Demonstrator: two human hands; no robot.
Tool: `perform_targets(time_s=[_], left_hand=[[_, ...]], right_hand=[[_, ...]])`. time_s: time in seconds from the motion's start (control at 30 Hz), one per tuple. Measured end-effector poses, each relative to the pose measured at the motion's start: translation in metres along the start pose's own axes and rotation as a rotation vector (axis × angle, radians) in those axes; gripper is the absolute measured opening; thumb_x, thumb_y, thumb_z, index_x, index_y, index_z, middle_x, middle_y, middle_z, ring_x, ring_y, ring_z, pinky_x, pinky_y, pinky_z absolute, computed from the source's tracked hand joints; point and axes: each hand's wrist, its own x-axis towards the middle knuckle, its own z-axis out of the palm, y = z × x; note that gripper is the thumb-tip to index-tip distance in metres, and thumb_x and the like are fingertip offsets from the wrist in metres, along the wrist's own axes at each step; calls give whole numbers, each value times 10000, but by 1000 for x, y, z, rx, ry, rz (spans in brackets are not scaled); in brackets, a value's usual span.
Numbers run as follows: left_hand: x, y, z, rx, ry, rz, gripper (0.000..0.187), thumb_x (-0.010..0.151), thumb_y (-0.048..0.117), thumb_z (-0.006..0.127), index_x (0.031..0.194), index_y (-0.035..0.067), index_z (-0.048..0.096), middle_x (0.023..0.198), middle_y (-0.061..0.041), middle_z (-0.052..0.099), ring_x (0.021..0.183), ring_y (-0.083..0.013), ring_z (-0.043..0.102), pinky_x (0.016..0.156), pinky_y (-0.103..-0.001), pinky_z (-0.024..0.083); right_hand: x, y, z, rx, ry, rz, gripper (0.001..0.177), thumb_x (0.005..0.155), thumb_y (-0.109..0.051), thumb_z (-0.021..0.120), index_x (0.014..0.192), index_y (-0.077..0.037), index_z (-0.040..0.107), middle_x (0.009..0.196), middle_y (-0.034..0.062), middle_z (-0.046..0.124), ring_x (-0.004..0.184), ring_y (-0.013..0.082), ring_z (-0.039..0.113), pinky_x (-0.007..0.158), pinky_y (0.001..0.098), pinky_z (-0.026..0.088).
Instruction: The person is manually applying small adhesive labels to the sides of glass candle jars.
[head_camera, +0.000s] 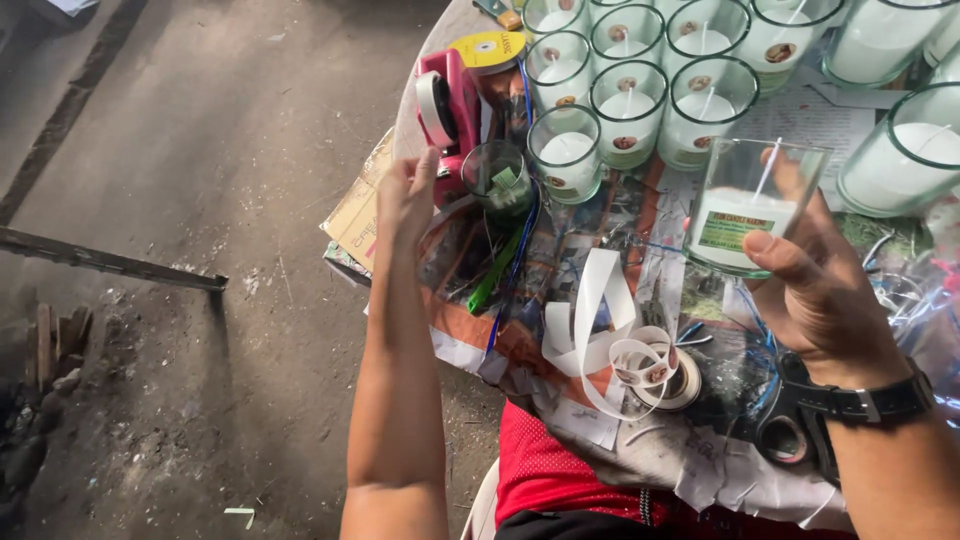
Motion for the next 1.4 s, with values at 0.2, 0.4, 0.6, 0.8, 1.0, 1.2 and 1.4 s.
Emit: perform_targets(time_s=[0.2, 0.4, 0.6, 0.8, 1.0, 1.2, 1.4], left_hand=[[-7, 32, -4, -340, 8, -240, 329, 831, 226, 543, 581, 189, 334, 523, 63, 319, 435, -50, 240, 396, -235, 196], [-42, 31, -7, -412, 153, -65, 221, 740, 278, 533, 587, 125, 578, 963, -112, 635, 1063, -177, 538, 794, -323, 459], [-49, 2, 14, -394, 276, -32, 230, 736, 274, 574, 615, 80, 601, 823, -52, 643, 1029, -154, 564, 798, -284, 446], [-38, -19, 7, -93, 266, 63, 194, 745, 304, 555, 699, 129, 625, 821, 21, 639, 727, -120, 580, 639, -274, 428], [-68, 0, -20, -44, 242, 244, 186, 806, 271, 507, 831, 109, 592, 804, -2, 620, 743, -148, 562, 656, -286, 408], [-113, 91, -2, -244, -370, 589, 145, 838, 205, 468, 751, 91, 487, 691, -22, 522, 616, -124, 501, 571, -256, 407], [-127, 152, 17, -101, -679, 875, 243, 805, 336, 487, 725, 121, 408, 574, 0, 476, 478, -190, 420, 472, -308, 341]], right_hand=[[3, -9, 11, -38, 32, 28, 763, 698, -155, 436, 1397, -14, 165, 1098, 133, 403, 977, 256, 438, 861, 351, 370], [3, -6, 7, -28, 17, 17, 807, 702, -149, 439, 1434, -23, 125, 1052, 144, 408, 962, 290, 456, 864, 364, 370], [1, 3, 2, -46, 38, 38, 810, 758, -126, 398, 1459, -45, 0, 1094, 228, 408, 1014, 348, 456, 930, 411, 348], [0, -3, 7, -52, 64, 48, 819, 728, -134, 402, 1445, -36, 19, 1141, 188, 381, 1011, 325, 447, 932, 393, 338], [1, -15, 15, 8, -26, 23, 803, 678, -191, 487, 1401, -6, 190, 1036, 87, 445, 905, 206, 476, 812, 293, 399], [2, -3, 4, 48, -207, -65, 854, 772, -214, 560, 1403, 18, 35, 934, 61, 482, 831, 163, 530, 703, 258, 511], [-3, -11, 16, 21, -88, 31, 830, 717, -165, 488, 1405, -20, 46, 1089, 96, 433, 992, 205, 435, 822, 306, 354]])
